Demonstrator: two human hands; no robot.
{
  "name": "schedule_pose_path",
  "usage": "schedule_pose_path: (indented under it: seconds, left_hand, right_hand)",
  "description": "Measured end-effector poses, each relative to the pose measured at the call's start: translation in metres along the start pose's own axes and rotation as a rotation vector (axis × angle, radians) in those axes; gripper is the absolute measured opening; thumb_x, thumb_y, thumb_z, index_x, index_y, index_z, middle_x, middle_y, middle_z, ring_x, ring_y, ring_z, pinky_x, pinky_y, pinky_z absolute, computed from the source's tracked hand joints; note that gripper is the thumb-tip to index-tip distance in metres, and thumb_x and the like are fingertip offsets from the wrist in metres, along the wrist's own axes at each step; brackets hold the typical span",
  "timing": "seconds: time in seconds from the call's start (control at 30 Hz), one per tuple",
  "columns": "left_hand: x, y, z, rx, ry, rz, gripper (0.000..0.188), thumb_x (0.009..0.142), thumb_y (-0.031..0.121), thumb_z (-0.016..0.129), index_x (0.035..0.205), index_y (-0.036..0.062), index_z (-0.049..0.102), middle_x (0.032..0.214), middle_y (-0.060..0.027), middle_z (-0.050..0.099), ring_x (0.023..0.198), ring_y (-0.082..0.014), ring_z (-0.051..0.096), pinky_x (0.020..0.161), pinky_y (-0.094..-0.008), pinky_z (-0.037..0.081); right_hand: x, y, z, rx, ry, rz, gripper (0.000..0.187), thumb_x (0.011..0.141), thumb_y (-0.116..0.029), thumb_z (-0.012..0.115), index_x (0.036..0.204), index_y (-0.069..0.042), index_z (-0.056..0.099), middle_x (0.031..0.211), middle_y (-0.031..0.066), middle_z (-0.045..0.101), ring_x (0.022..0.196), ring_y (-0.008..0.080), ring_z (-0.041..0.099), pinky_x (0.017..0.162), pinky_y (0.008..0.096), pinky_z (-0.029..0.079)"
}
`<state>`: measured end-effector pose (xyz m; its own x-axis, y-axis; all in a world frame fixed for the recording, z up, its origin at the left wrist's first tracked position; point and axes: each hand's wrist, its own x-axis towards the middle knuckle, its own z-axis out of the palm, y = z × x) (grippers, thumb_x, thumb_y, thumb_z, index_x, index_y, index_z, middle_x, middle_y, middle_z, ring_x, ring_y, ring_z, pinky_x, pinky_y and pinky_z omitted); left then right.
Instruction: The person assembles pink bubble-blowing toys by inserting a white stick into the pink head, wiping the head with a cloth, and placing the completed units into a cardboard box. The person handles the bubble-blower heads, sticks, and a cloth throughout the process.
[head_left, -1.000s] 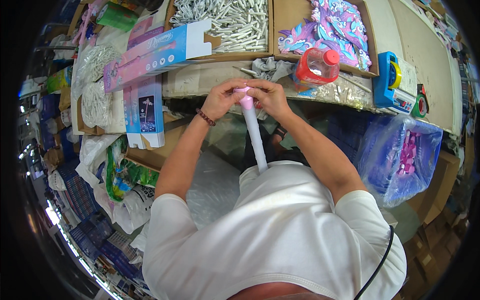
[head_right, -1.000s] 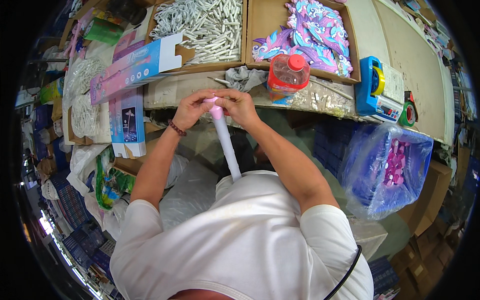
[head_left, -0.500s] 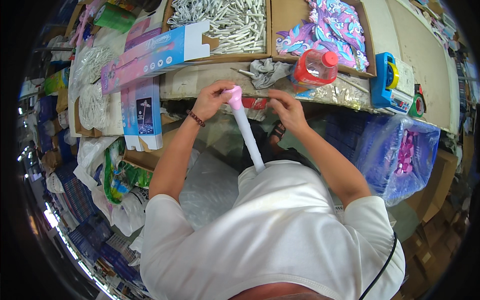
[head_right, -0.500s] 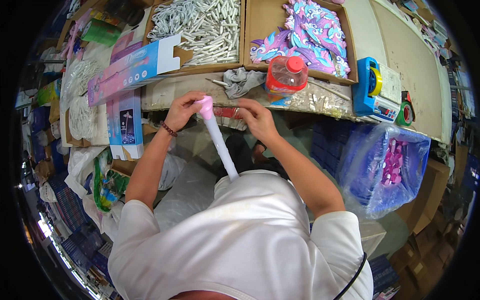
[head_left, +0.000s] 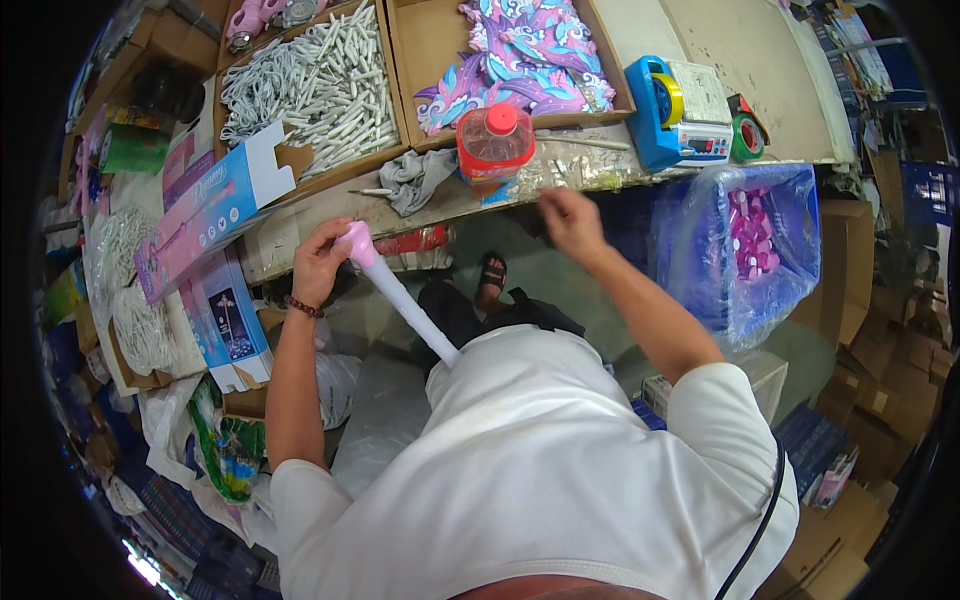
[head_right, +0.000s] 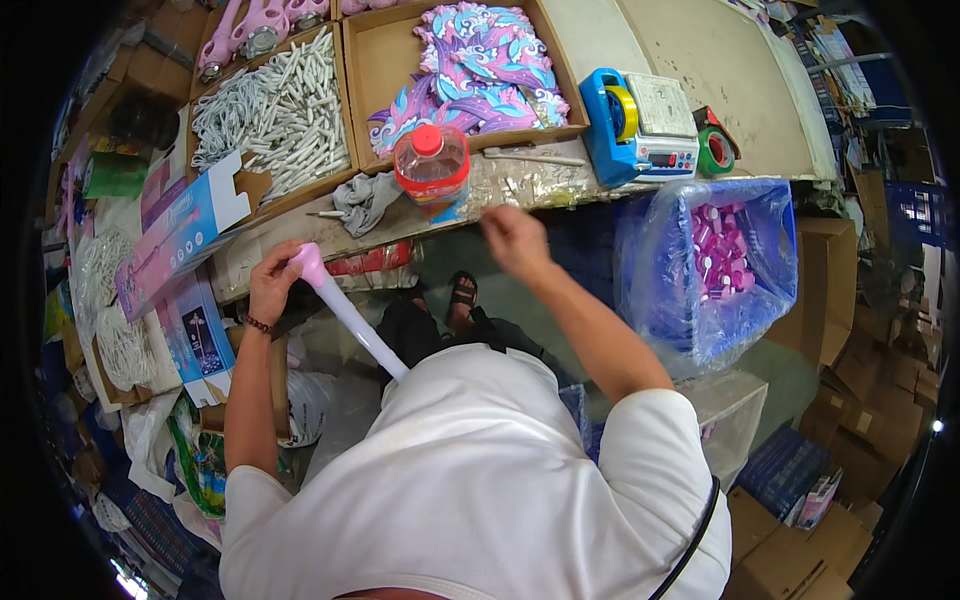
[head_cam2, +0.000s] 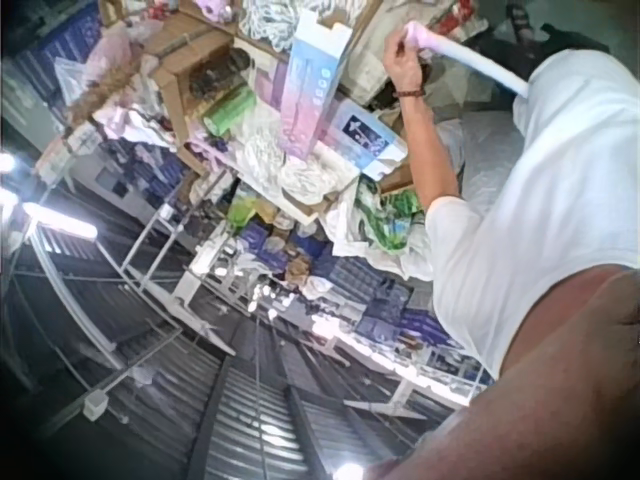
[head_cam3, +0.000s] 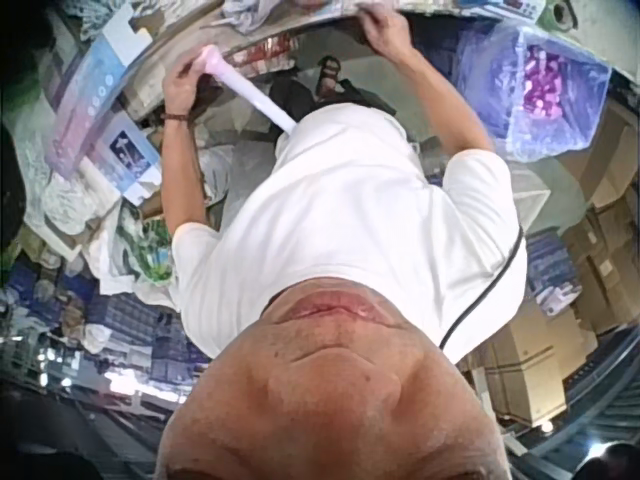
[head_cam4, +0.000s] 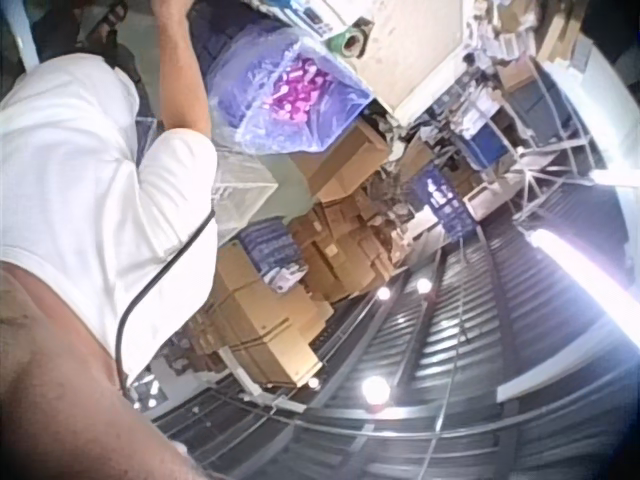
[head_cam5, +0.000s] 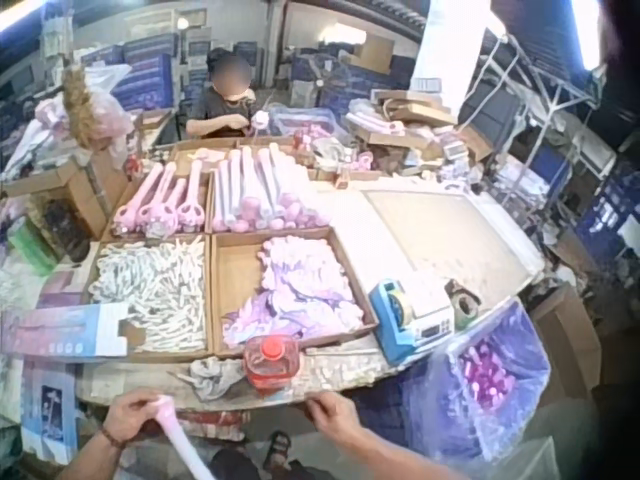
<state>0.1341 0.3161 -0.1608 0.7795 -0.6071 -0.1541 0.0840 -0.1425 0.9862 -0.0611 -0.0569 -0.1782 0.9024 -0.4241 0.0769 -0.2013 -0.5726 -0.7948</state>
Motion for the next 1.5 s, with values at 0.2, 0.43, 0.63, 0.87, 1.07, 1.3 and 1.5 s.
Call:
schedule_pose_path:
  seconds: [0.2, 0.43, 0.63, 0.87, 1.07, 1.3, 1.5]
  left_hand:
    - [0.011, 0.017, 0.015, -0.021, -0.034, -0.069, 0.021, 0.086, -0.002, 0.063, 0.106, -0.0026, 0.063, 0.121, -0.0124, 0.06, 0.111, -0.0203, 0.056, 0.097, -0.0314, 0.045]
    - [0.009, 0.029, 0.022, -0.041, -0.06, -0.049, 0.019, 0.087, 0.001, 0.064, 0.106, -0.001, 0.065, 0.121, -0.0119, 0.059, 0.11, -0.0196, 0.056, 0.096, -0.032, 0.045]
    - [0.0, 0.018, 0.022, -0.116, -0.009, -0.064, 0.023, 0.088, 0.008, 0.066, 0.109, -0.0001, 0.065, 0.122, -0.0105, 0.059, 0.109, -0.0182, 0.056, 0.094, -0.0308, 0.046]
    - [0.012, 0.016, 0.031, -0.118, -0.048, -0.075, 0.023, 0.088, 0.005, 0.065, 0.111, 0.0005, 0.065, 0.122, -0.0091, 0.058, 0.106, -0.0174, 0.057, 0.088, -0.0299, 0.05]
    - [0.015, 0.026, 0.034, -0.098, -0.063, -0.143, 0.025, 0.09, 0.002, 0.06, 0.114, 0.0021, 0.064, 0.125, -0.0074, 0.057, 0.103, -0.0165, 0.059, 0.083, -0.0291, 0.054]
    - [0.018, 0.024, 0.034, -0.114, -0.087, -0.149, 0.025, 0.091, -0.001, 0.057, 0.116, 0.0023, 0.063, 0.126, -0.0078, 0.056, 0.106, -0.0174, 0.059, 0.084, -0.03, 0.054]
    - [0.021, 0.026, 0.031, -0.108, -0.11, -0.112, 0.023, 0.091, -0.002, 0.056, 0.113, -0.0002, 0.064, 0.123, -0.0094, 0.058, 0.111, -0.0185, 0.056, 0.095, -0.0312, 0.048]
  right_hand:
    - [0.077, 0.076, -0.064, -0.727, 0.091, -0.114, 0.018, 0.08, -0.02, 0.064, 0.096, -0.012, 0.069, 0.099, 0.0096, 0.064, 0.095, 0.0327, 0.058, 0.079, 0.0428, 0.048]
    - [0.086, 0.09, -0.07, -0.786, -0.01, -0.234, 0.011, 0.082, -0.021, 0.063, 0.088, -0.013, 0.065, 0.09, 0.0073, 0.062, 0.092, 0.0292, 0.058, 0.071, 0.0445, 0.045]
    - [-0.003, 0.066, -0.086, -0.217, 0.107, -0.084, 0.009, 0.093, -0.002, 0.053, 0.101, -0.002, 0.057, 0.082, 0.0144, 0.062, 0.072, 0.0267, 0.062, 0.066, 0.0328, 0.049]
    - [-0.019, -0.079, 0.02, 0.106, -0.341, -0.27, 0.043, 0.085, 0.005, 0.054, 0.125, -0.012, 0.054, 0.088, 0.0128, 0.057, 0.074, 0.0328, 0.06, 0.064, 0.039, 0.05]
    - [-0.002, -0.102, 0.067, 0.01, -0.439, -0.338, 0.048, 0.084, 0.0, 0.055, 0.127, -0.02, 0.055, 0.09, 0.0105, 0.06, 0.075, 0.0323, 0.062, 0.063, 0.0419, 0.051]
    - [-0.003, -0.098, 0.075, 0.118, -0.476, -0.251, 0.054, 0.077, 0.006, 0.054, 0.126, -0.017, 0.057, 0.08, 0.0099, 0.063, 0.073, 0.0305, 0.063, 0.064, 0.0398, 0.052]
    - [0.001, -0.093, 0.078, 0.127, -0.408, -0.351, 0.043, 0.085, -0.005, 0.059, 0.126, -0.02, 0.057, 0.083, 0.0083, 0.063, 0.071, 0.0305, 0.062, 0.061, 0.0404, 0.051]
